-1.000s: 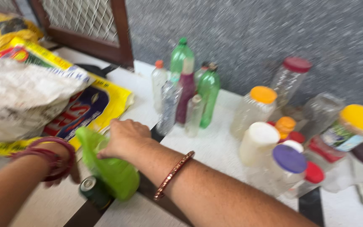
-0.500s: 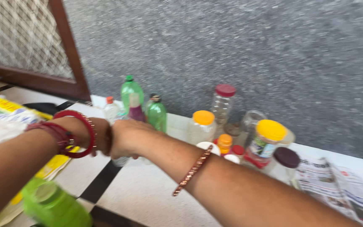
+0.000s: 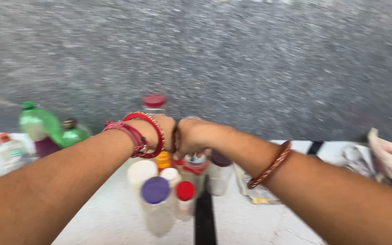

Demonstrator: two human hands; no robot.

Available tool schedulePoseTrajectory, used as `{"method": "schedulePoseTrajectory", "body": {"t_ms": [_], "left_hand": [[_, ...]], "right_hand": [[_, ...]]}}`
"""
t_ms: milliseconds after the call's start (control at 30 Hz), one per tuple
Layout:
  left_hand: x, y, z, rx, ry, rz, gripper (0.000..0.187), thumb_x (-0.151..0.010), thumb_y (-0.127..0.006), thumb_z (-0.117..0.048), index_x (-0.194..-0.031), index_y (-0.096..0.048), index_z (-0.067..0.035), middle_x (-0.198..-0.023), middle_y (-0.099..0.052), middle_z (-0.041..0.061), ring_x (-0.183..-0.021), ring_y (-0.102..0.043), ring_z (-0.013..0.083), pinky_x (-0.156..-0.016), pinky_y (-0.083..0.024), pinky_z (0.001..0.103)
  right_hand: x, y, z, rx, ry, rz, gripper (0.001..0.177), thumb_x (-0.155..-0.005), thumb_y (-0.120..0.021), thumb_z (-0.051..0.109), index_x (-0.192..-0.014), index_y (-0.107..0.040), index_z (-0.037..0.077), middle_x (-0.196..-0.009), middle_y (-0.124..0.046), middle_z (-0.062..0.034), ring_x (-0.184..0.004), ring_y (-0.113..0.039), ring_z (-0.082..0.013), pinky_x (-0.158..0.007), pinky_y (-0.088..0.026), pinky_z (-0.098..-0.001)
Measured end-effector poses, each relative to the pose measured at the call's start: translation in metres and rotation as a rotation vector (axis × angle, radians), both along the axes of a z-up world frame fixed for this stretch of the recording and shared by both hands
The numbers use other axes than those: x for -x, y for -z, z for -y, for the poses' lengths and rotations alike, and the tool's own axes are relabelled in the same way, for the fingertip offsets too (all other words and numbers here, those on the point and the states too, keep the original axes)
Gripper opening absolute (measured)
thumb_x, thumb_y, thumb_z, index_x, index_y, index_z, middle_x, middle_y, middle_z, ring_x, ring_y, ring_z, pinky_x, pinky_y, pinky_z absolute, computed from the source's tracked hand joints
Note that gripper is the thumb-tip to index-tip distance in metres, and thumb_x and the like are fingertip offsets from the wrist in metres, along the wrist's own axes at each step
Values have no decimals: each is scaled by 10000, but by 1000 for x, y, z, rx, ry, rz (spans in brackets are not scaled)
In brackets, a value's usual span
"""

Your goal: The person sorts a pile of mixed recyclables on a tiled floor, separating newspapers, plastic bottles, and plastic jugs. They pick up items one by one, place newspapers in a neat stack, and move plastic containers to a separate area.

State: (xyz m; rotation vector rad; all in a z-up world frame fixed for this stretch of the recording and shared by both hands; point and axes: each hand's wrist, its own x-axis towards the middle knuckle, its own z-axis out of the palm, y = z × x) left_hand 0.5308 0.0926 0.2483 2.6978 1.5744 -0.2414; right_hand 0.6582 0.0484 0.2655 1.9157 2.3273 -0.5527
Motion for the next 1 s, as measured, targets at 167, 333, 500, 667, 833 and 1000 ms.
{"method": "schedulePoseTrajectory", "body": {"t_ms": [167, 333, 500, 667, 833, 1000], "left_hand": [[-114, -10, 18, -18, 139, 14, 414, -723, -827, -369, -1087, -787, -176, -1056, -761, 157, -1010, -742, 321, -891, -587, 438], [-234, 2, 35, -13, 384, 33, 402, -720, -822, -321, -1084, -796, -152, -1056, -778, 157, -1018, -749, 308, -906, -588, 422], [-336, 10, 68, -16, 517, 15, 404, -727, -817, -301, -1103, -789, -154, -1081, -771, 157, -1038, -741, 308, -915, -586, 424], [-408, 13, 99, -25, 607, 9, 407, -734, -812, -281, -1121, -783, -157, -1105, -763, 157, -1058, -734, 307, -925, -584, 426], [-468, 10, 130, -40, 710, 11, 411, -741, -807, -261, -1139, -777, -160, -1129, -756, 157, -1078, -726, 307, -934, -583, 428], [-518, 16, 165, -43, 851, 10, 417, -748, -802, -241, -1157, -770, -163, -1154, -749, 157, -1098, -719, 306, -944, -581, 430]], "right_hand": [[-118, -6, 19, 4, 78, 75, 343, -755, -863, 339, -967, -772, 84, -830, -767, -54, -661, -730, -160, -568, -603, -329], [-229, -2, 53, 90, 202, 133, 390, -751, -854, 365, -1043, -774, 119, -883, -771, -56, -746, -741, -174, -624, -603, -343], [-332, 10, 99, 221, 339, 146, 474, -748, -838, 406, -1154, -741, 181, -962, -775, -51, -851, -745, -169, -716, -605, -345], [-412, 7, 150, 337, 362, 193, 529, -760, -820, 406, -1247, -749, 211, -989, -792, -58, -880, -728, -179, -755, -588, -343], [-467, -5, 190, 349, 477, 128, 553, -770, -847, 421, -1261, -734, 194, -1036, -784, -7, -888, -720, -146, -758, -591, -331], [-494, -10, 239, 355, 618, 188, 558, -769, -846, 404, -1294, -733, 251, -959, -755, -30, -837, -663, -154, -739, -550, -331]]}}
